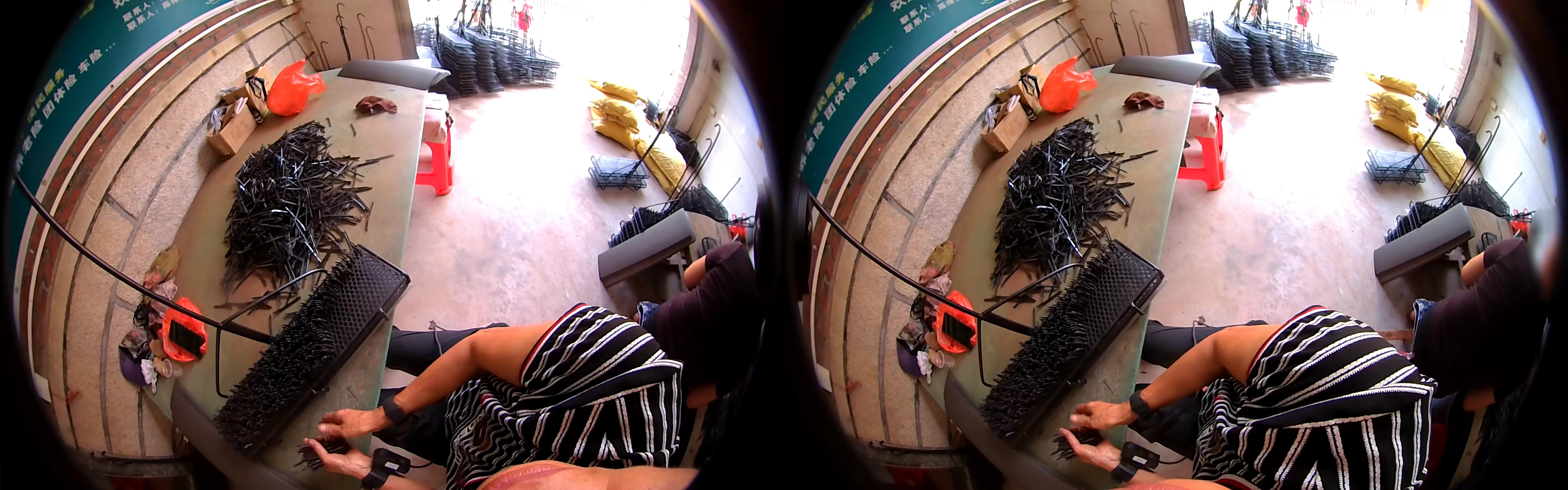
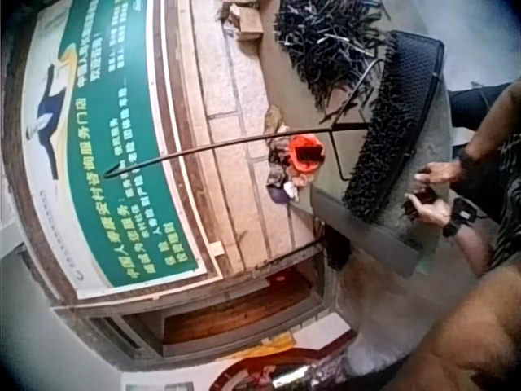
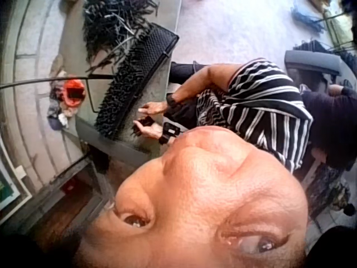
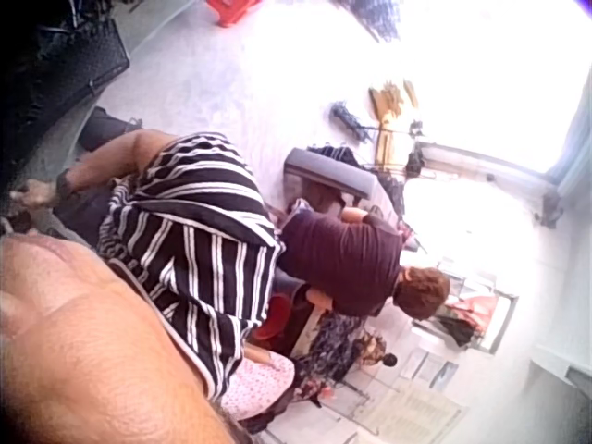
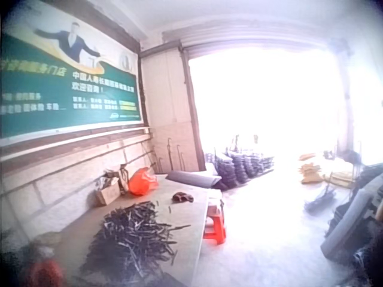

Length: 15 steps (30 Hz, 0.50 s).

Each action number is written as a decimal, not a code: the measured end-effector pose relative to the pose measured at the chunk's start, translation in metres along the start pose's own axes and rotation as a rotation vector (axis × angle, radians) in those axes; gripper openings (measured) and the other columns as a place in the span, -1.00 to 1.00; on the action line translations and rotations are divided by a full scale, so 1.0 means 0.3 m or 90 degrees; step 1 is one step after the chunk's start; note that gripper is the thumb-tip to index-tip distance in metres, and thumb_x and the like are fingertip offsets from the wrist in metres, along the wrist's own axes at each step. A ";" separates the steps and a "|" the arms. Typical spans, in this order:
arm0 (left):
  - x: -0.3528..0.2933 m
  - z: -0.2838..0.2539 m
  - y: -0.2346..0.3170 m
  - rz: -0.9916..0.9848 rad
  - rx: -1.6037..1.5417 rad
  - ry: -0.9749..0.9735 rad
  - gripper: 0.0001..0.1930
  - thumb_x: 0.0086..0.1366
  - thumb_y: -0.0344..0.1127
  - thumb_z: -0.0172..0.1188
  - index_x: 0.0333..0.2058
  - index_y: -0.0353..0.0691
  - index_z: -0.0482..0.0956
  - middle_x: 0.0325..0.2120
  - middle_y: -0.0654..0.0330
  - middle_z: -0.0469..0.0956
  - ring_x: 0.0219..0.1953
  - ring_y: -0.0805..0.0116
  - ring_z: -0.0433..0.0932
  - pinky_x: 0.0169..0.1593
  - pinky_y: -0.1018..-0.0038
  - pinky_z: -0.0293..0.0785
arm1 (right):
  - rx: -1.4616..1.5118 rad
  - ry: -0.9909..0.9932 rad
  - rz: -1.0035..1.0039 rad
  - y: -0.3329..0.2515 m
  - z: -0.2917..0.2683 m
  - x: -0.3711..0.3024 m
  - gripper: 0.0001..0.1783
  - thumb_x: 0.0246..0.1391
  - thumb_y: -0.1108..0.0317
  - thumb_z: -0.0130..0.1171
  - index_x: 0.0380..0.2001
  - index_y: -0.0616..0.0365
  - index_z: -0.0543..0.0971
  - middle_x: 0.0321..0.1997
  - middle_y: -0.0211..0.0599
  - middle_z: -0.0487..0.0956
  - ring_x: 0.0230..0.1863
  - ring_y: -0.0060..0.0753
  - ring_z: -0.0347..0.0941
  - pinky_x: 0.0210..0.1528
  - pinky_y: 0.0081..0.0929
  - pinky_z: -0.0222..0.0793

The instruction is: The person inserts black bristles into the holes of a broom head base. They pick up bundles of bristles from a pile on the table and push them into the base one by one. The person works continuously to fill the broom head with bristles.

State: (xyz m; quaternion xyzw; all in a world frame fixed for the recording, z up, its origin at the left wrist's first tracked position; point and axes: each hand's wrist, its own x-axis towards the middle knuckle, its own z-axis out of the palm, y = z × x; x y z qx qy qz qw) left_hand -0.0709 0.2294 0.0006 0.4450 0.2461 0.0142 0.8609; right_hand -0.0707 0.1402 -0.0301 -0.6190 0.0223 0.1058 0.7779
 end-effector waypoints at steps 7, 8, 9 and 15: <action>-0.085 0.089 -0.047 0.109 0.067 -0.118 -0.58 0.17 -0.43 0.15 0.03 -0.21 0.38 -0.26 0.20 0.46 -0.30 0.39 0.44 -0.14 0.44 0.40 | 0.455 -0.050 0.132 0.082 -0.009 -0.009 -0.39 0.10 -0.22 -0.17 0.01 0.00 0.40 -0.11 -0.27 0.41 -0.06 -0.44 0.30 -0.04 -0.28 0.27; -0.107 0.117 -0.057 0.125 0.073 -0.123 -0.57 0.17 -0.43 0.14 0.05 -0.22 0.36 -0.26 0.19 0.45 -0.29 0.38 0.44 -0.14 0.42 0.40 | 0.464 0.010 0.078 0.066 -0.001 -0.015 -0.46 0.12 -0.14 -0.17 -0.03 0.02 0.40 -0.15 -0.29 0.40 -0.10 -0.46 0.30 -0.07 -0.31 0.26; -0.141 0.147 -0.055 0.153 0.077 -0.113 -0.56 0.18 -0.43 0.12 0.06 -0.23 0.34 -0.26 0.17 0.44 -0.28 0.37 0.44 -0.15 0.40 0.40 | 0.462 0.082 0.008 0.044 0.034 -0.020 -0.52 0.14 -0.07 -0.17 -0.06 0.04 0.40 -0.19 -0.30 0.39 -0.14 -0.47 0.29 -0.11 -0.35 0.25; -0.178 0.188 -0.135 0.258 0.212 -0.188 -0.58 0.22 -0.41 0.10 0.05 -0.31 0.30 -0.18 0.13 0.43 -0.21 0.37 0.44 -0.14 0.39 0.43 | 0.344 0.622 -0.418 -0.129 0.156 -0.097 -0.87 0.26 0.39 -0.14 -0.28 0.16 0.40 -0.40 -0.39 0.34 -0.36 -0.56 0.25 -0.31 -0.56 0.18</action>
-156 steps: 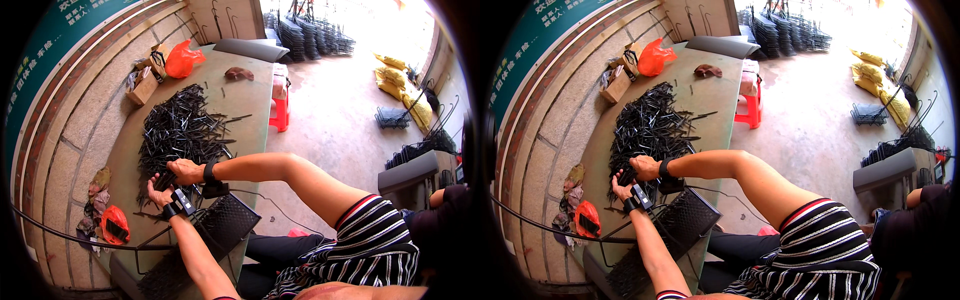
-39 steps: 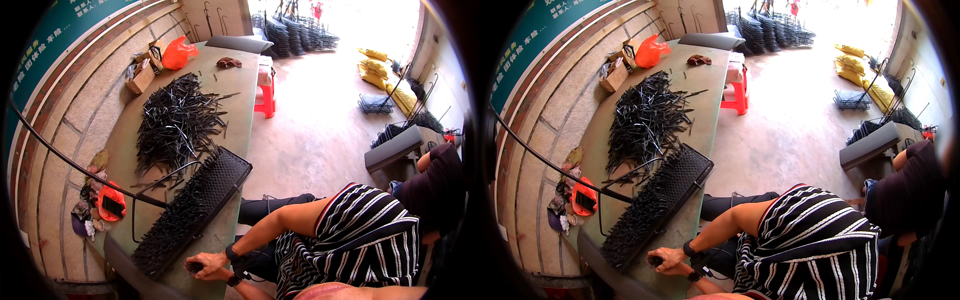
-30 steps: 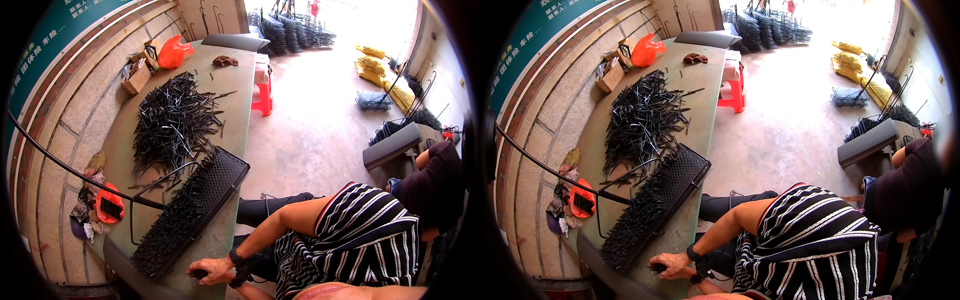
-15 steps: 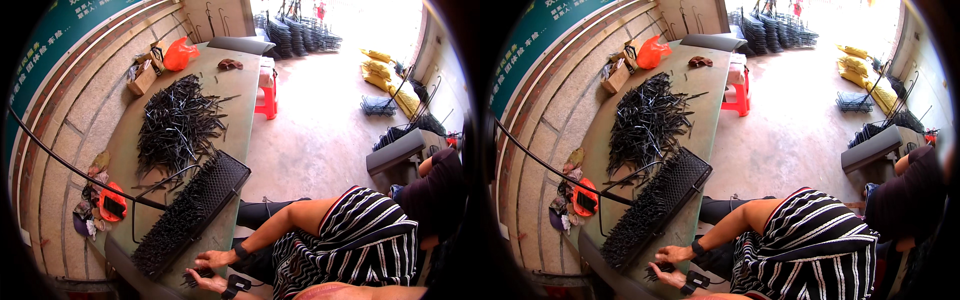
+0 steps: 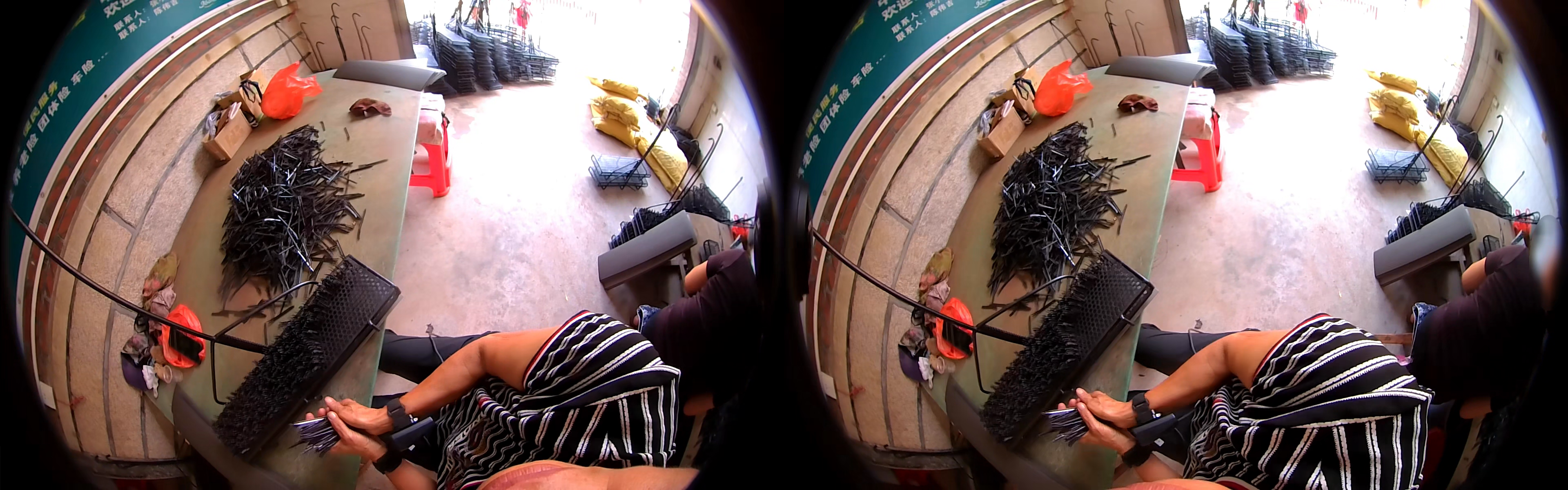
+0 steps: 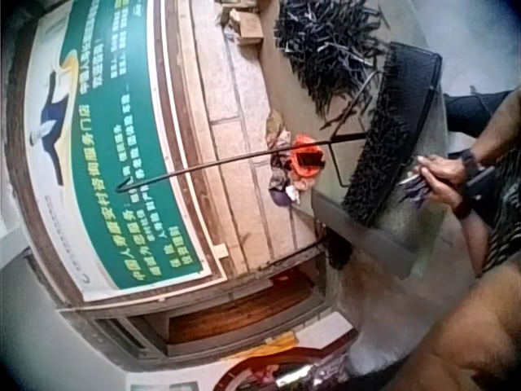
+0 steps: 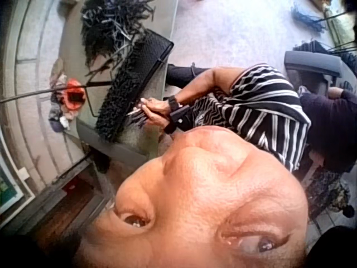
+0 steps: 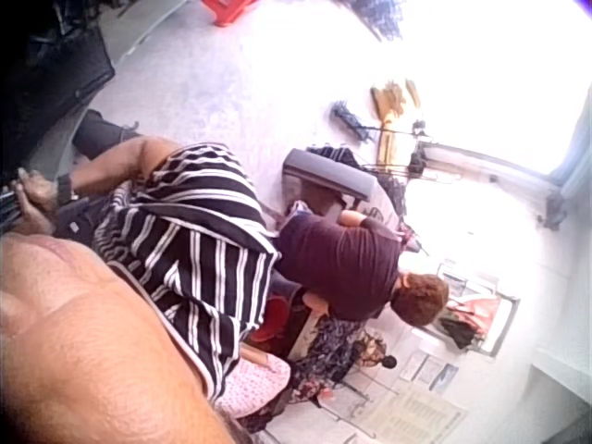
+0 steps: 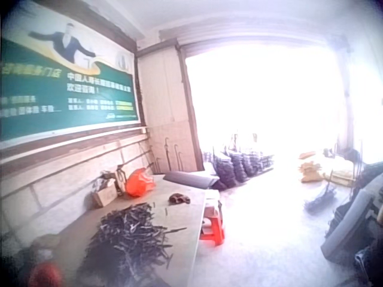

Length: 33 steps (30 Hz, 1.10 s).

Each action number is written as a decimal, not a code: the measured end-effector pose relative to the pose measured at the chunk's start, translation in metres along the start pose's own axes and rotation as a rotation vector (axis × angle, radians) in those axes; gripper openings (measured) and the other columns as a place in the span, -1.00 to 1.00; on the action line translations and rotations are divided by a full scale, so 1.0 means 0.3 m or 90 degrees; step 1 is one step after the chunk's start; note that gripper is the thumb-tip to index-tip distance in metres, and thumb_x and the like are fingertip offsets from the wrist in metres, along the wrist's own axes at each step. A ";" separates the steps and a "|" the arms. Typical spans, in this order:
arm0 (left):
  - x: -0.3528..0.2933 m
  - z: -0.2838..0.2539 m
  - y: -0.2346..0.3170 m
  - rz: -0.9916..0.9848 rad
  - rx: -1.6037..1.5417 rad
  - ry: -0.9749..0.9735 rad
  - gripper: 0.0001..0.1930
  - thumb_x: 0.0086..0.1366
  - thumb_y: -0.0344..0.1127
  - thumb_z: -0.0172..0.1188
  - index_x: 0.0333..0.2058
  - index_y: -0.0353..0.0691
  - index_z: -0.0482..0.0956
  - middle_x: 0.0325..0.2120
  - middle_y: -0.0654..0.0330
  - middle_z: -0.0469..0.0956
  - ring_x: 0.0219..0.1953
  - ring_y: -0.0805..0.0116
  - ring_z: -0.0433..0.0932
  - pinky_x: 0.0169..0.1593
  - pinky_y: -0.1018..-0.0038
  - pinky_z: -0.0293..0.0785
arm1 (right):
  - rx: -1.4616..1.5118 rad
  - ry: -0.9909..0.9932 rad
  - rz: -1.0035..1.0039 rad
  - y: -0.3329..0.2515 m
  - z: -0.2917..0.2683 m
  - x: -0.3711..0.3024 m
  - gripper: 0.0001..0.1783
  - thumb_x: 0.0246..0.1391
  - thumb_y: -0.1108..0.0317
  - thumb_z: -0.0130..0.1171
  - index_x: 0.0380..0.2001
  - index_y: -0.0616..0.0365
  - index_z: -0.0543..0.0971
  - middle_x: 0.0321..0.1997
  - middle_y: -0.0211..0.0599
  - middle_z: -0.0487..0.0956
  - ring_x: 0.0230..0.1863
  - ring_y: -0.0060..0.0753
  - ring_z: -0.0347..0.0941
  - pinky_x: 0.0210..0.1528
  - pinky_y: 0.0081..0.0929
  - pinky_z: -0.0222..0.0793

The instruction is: The person inserts black bristles into the holes of a broom head base. They pick up bundles of bristles from a pile on the table and push them into the base one by one. The person works continuously to fill the broom head with bristles.

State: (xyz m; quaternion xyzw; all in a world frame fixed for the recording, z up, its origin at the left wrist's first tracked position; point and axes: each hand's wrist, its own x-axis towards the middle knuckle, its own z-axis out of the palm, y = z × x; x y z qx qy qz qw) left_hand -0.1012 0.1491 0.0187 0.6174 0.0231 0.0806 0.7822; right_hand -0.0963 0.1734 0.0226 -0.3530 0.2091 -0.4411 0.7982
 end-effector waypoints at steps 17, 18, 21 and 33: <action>0.043 -0.024 0.009 -0.713 -0.447 -0.346 -0.62 0.14 -0.40 0.11 -0.04 -0.28 0.36 -0.42 0.16 0.48 -0.51 0.35 0.44 -0.39 0.43 0.46 | -0.053 -0.685 0.616 -0.221 -0.088 0.541 -0.64 -0.01 0.19 0.24 -0.26 0.22 0.43 -0.43 -0.39 0.46 -0.48 -0.53 0.38 -0.43 -0.53 0.40; 0.040 -0.014 0.010 -0.738 -0.457 -0.328 -0.63 0.15 -0.38 0.12 -0.04 -0.27 0.36 -0.41 0.17 0.48 -0.49 0.34 0.46 -0.36 0.40 0.48 | -0.097 -0.722 0.542 -0.212 -0.093 0.551 -0.66 -0.02 0.27 0.26 -0.25 0.23 0.43 -0.41 -0.39 0.46 -0.47 -0.53 0.37 -0.42 -0.53 0.40; 0.007 0.031 0.060 -0.721 -0.393 -0.329 -0.62 0.15 -0.34 0.16 -0.04 -0.22 0.38 -0.35 0.17 0.51 -0.39 0.30 0.52 -0.26 0.28 0.52 | -0.224 -0.765 0.500 -0.222 -0.109 0.574 -0.68 -0.09 0.39 0.24 -0.24 0.24 0.43 -0.40 -0.37 0.47 -0.40 -0.55 0.38 -0.41 -0.56 0.40; 0.044 0.118 0.002 -0.477 -0.170 -0.185 -0.76 0.06 -0.53 0.19 -0.24 -0.36 0.50 -0.49 0.13 0.54 -0.57 0.36 0.50 -0.54 0.51 0.38 | -0.595 -0.545 -0.164 -0.370 -0.220 0.790 -0.68 -0.08 0.47 0.23 -0.18 0.27 0.50 -0.27 -0.17 0.52 -0.26 -0.31 0.50 -0.23 -0.44 0.42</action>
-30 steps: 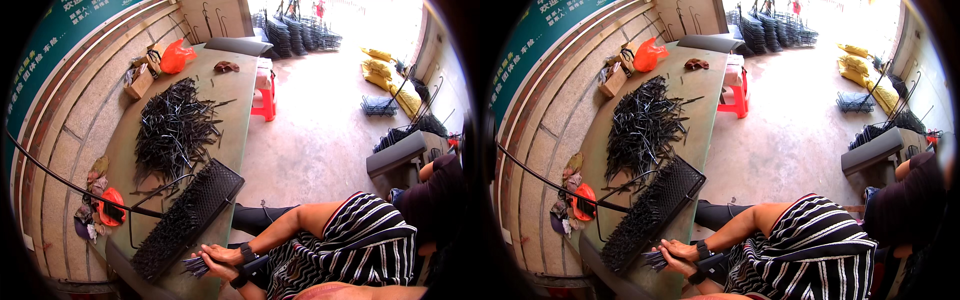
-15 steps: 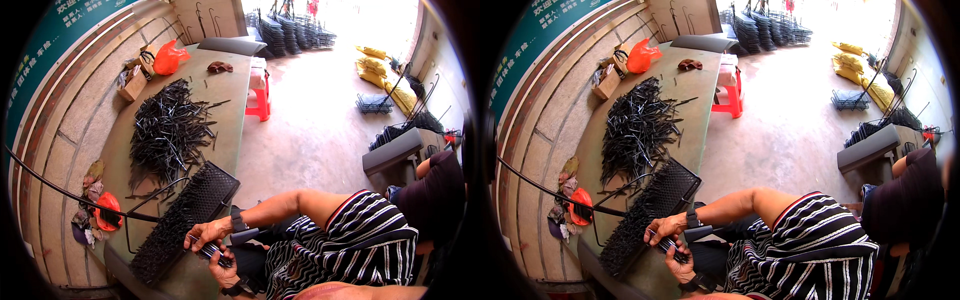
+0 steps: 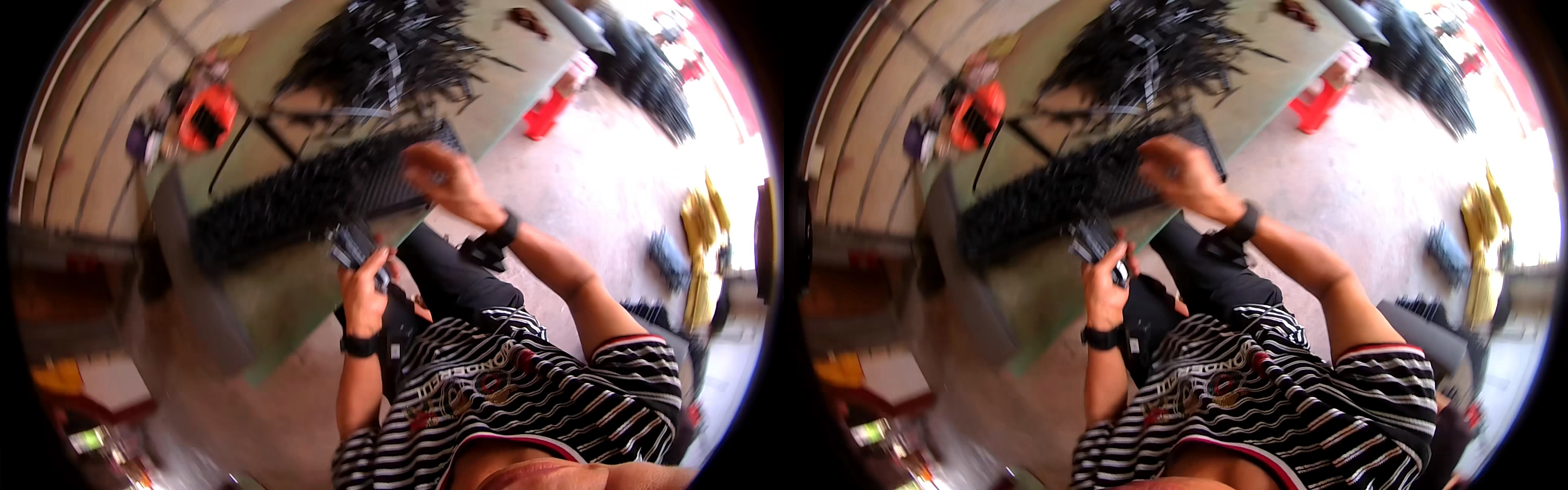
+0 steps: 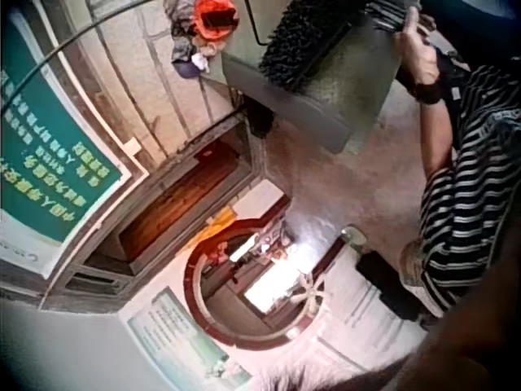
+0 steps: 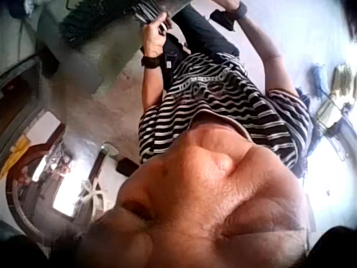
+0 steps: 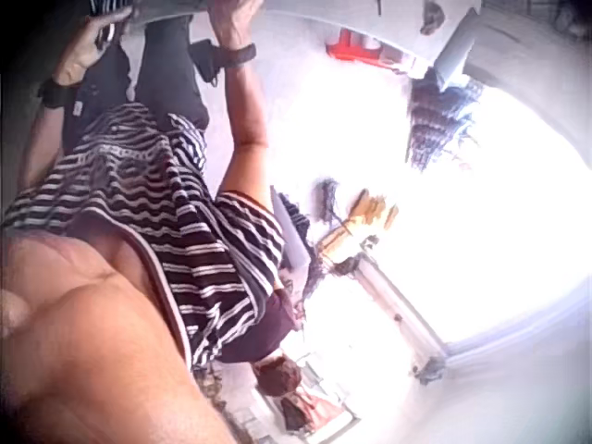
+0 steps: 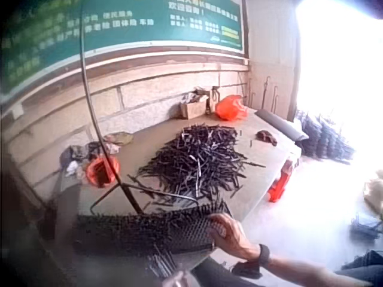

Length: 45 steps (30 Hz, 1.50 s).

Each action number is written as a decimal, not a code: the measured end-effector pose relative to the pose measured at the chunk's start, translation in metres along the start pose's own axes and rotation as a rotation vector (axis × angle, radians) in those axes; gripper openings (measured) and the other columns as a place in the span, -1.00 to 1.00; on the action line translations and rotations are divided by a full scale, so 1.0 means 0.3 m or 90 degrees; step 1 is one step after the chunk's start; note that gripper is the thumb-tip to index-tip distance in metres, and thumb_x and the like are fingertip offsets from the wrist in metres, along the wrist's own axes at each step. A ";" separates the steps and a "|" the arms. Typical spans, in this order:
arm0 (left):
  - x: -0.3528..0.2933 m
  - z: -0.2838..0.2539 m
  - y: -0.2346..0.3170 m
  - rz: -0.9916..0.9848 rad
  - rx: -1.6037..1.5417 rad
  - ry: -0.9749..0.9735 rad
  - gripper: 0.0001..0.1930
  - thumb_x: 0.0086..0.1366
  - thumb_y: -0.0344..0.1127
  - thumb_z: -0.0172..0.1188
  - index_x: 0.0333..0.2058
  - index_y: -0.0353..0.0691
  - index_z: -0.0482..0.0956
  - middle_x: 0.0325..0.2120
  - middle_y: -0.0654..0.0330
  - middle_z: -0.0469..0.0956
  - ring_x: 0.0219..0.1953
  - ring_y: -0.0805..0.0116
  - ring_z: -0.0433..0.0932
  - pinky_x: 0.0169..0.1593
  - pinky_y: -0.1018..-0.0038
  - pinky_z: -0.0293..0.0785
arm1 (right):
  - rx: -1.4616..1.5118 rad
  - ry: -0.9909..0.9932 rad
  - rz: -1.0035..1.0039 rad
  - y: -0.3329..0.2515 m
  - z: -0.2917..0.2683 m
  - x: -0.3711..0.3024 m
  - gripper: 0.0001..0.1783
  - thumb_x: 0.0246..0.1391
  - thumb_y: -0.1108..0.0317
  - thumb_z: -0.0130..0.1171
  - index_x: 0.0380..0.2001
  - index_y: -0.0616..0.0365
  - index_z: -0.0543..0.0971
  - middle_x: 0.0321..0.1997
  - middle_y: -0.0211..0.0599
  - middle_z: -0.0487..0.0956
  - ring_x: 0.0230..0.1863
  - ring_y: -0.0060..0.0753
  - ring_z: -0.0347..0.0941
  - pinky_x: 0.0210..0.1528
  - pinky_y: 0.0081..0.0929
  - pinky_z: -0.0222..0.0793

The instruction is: The person inserts black bristles into the holes of a broom head base. They pick up bundles of bristles from a pile on the table and push them into the base one by one. The person works continuously to fill the broom head with bristles.

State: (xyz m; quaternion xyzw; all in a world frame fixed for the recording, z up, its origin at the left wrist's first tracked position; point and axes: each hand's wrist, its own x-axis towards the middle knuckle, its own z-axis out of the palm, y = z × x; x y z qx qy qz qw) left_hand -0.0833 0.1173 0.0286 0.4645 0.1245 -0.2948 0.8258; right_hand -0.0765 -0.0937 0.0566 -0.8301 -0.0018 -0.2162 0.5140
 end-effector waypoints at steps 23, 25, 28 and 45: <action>0.036 0.032 -0.033 0.065 0.029 0.070 -0.79 0.02 -0.48 0.26 -0.31 -0.32 0.52 -0.53 0.20 0.53 -0.56 0.32 0.56 -0.51 0.49 0.49 | -0.273 -0.020 -0.165 0.128 -0.029 -0.025 -0.58 -0.07 0.54 0.11 -0.05 0.26 0.41 -0.15 -0.01 0.46 -0.17 -0.07 0.44 -0.14 -0.29 0.38; 0.042 0.036 -0.031 0.055 0.034 0.059 -0.79 0.02 -0.50 0.25 -0.32 -0.32 0.52 -0.53 0.19 0.53 -0.57 0.33 0.56 -0.51 0.49 0.49 | -0.017 -0.146 0.033 0.087 0.021 -0.036 -0.62 -0.04 0.41 0.21 -0.13 0.33 0.47 -0.40 -0.15 0.52 -0.47 -0.40 0.45 -0.42 -0.48 0.38; 0.036 0.041 -0.019 0.040 0.033 0.030 -0.78 0.01 -0.52 0.24 -0.31 -0.31 0.51 -0.53 0.18 0.53 -0.57 0.32 0.55 -0.52 0.48 0.49 | 0.147 -0.347 0.236 0.022 0.075 0.004 -0.65 -0.01 0.33 0.24 -0.19 0.35 0.52 -0.60 -0.33 0.50 -0.64 -0.63 0.33 -0.63 -0.62 0.24; 0.053 0.039 -0.021 -0.001 0.001 -0.091 -0.67 0.01 -0.51 0.18 -0.17 -0.36 0.48 -0.41 0.06 0.59 -0.53 0.21 0.59 -0.51 0.47 0.53 | 0.330 -0.306 0.384 0.027 0.081 -0.003 -0.79 0.06 0.33 0.17 -0.36 0.30 0.57 -0.56 -0.46 0.54 -0.61 -0.76 0.33 -0.61 -0.73 0.21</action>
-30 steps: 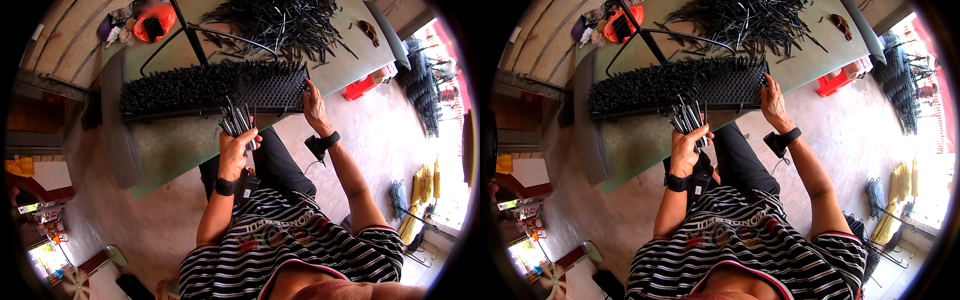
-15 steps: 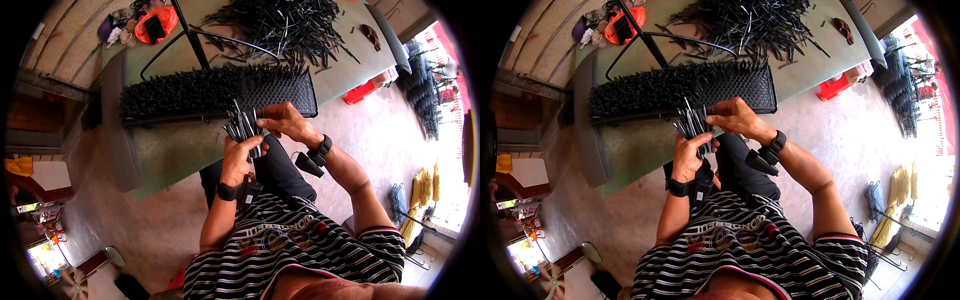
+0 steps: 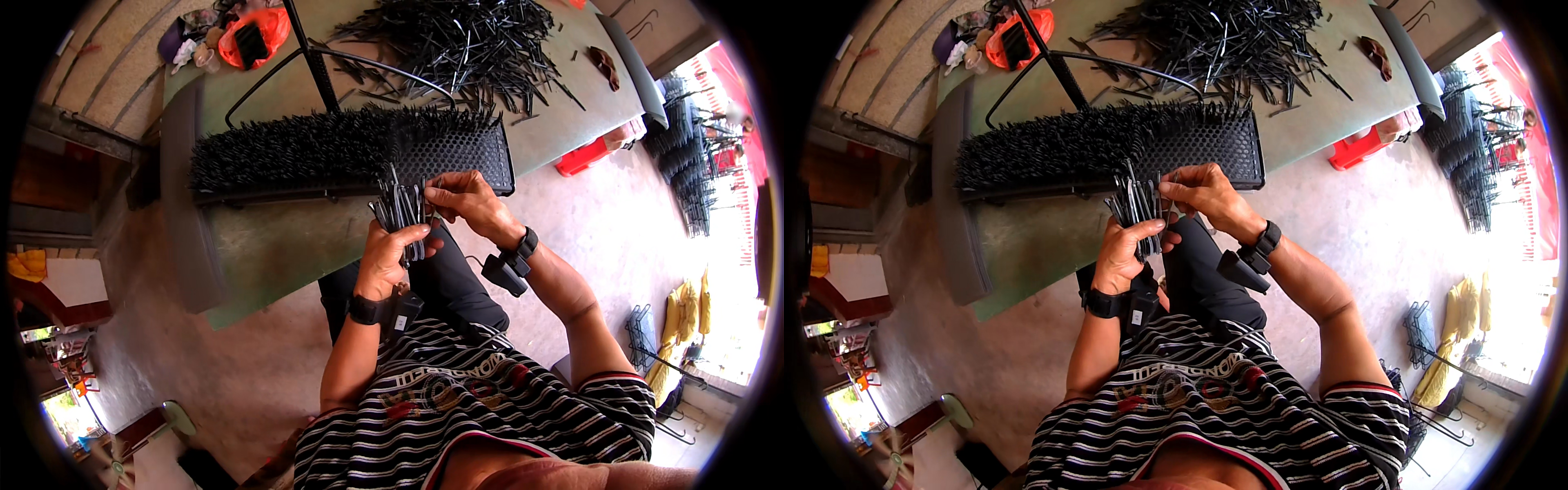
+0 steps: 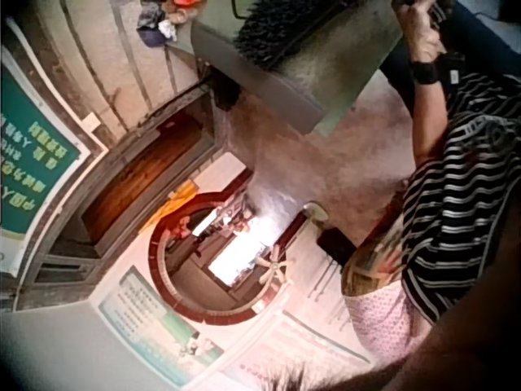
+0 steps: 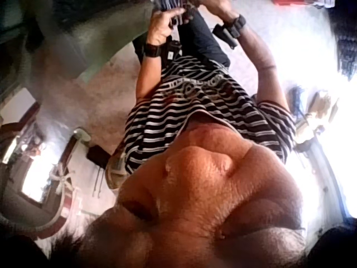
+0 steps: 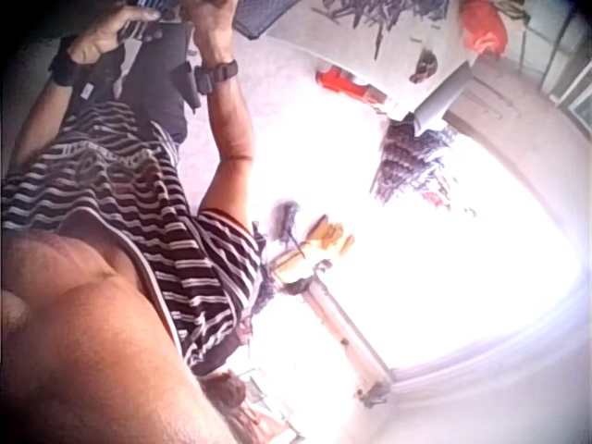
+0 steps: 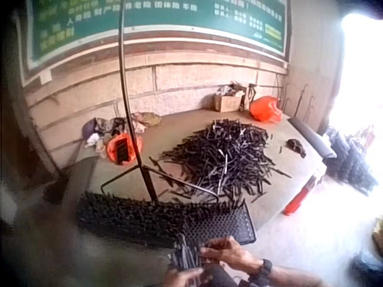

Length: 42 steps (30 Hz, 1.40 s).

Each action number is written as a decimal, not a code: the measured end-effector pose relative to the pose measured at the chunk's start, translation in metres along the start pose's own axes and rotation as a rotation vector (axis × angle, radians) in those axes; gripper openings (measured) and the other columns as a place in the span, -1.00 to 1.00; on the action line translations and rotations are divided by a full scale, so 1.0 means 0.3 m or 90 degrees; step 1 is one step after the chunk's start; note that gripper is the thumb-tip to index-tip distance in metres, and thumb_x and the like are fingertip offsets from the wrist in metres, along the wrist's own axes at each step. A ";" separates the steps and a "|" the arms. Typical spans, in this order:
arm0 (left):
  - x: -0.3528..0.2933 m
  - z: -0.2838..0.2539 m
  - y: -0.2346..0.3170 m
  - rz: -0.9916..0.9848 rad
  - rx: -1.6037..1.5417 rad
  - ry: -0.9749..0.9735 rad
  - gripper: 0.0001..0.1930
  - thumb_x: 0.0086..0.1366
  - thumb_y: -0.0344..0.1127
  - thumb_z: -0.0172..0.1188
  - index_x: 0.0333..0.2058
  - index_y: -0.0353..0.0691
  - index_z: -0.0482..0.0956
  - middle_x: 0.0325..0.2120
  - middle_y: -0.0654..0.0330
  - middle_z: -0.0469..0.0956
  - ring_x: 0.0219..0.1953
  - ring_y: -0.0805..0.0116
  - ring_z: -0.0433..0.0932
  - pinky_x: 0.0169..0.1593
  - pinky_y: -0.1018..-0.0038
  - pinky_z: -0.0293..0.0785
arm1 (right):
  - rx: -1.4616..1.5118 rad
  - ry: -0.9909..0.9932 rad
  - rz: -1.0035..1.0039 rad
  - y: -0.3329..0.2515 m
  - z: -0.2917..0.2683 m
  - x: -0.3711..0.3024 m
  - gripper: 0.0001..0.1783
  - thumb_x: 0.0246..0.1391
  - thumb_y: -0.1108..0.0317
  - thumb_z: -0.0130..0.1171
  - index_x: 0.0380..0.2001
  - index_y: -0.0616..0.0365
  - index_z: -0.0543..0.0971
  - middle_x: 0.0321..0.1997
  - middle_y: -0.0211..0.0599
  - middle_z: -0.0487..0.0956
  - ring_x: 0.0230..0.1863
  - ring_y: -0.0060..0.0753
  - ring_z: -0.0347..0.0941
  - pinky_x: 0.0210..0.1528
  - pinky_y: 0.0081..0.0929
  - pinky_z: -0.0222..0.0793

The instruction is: The person inserts black bristles into the holes of a broom head base. They pick up bundles of bristles from a pile on the table and push them into the base one by one. The person works continuously to fill the broom head with bristles.

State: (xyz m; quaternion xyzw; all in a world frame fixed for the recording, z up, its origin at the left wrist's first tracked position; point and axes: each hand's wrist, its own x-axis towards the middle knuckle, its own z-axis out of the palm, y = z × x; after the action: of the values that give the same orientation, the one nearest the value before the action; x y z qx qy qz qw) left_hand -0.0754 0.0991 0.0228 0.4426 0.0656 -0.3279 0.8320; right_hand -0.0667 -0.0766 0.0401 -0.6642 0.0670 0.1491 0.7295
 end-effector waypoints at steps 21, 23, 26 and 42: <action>0.097 0.020 -0.041 0.027 -0.130 0.111 -0.81 0.11 -0.55 0.19 -0.26 -0.26 0.54 -0.37 0.15 0.59 -0.34 0.35 0.58 -0.34 0.46 0.56 | -0.657 -0.062 -0.780 0.069 -0.053 -0.062 -0.47 -0.31 0.25 0.37 -0.23 0.31 0.49 -0.14 -0.12 0.44 -0.10 -0.07 0.44 -0.14 -0.26 0.42; 0.087 0.034 -0.042 0.051 -0.083 0.143 -0.83 0.07 -0.53 0.23 -0.30 -0.28 0.55 -0.44 0.16 0.60 -0.46 0.35 0.58 -0.41 0.49 0.53 | -0.596 -0.079 -0.733 0.074 -0.058 -0.064 -0.49 -0.25 0.23 0.37 -0.23 0.30 0.49 -0.11 -0.11 0.44 -0.11 -0.06 0.46 -0.17 -0.30 0.44; 0.076 0.044 -0.044 0.073 0.000 0.151 -0.80 0.02 -0.52 0.29 -0.32 -0.29 0.55 -0.50 0.18 0.59 -0.59 0.37 0.55 -0.51 0.52 0.49 | -0.338 0.154 -0.374 0.056 -0.052 -0.059 -0.76 0.00 0.33 0.23 -0.32 0.30 0.55 -0.46 -0.24 0.54 -0.42 -0.40 0.51 -0.43 -0.50 0.42; 0.071 0.025 -0.066 0.108 0.039 0.204 -0.80 0.03 -0.56 0.23 -0.31 -0.40 0.54 -0.56 0.18 0.54 -0.63 0.37 0.52 -0.59 0.51 0.44 | -0.217 0.313 -0.379 -0.087 -0.068 0.099 -0.80 0.05 0.49 0.12 -0.24 0.31 0.42 -0.48 -0.25 0.57 -0.47 -0.53 0.55 -0.47 -0.65 0.43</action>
State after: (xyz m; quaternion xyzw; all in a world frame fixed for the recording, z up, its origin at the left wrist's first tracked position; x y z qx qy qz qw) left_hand -0.0722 0.0749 0.0051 0.5182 0.1500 -0.1837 0.8217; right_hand -0.0284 -0.0950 0.0539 -0.7815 0.0184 -0.2221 0.5827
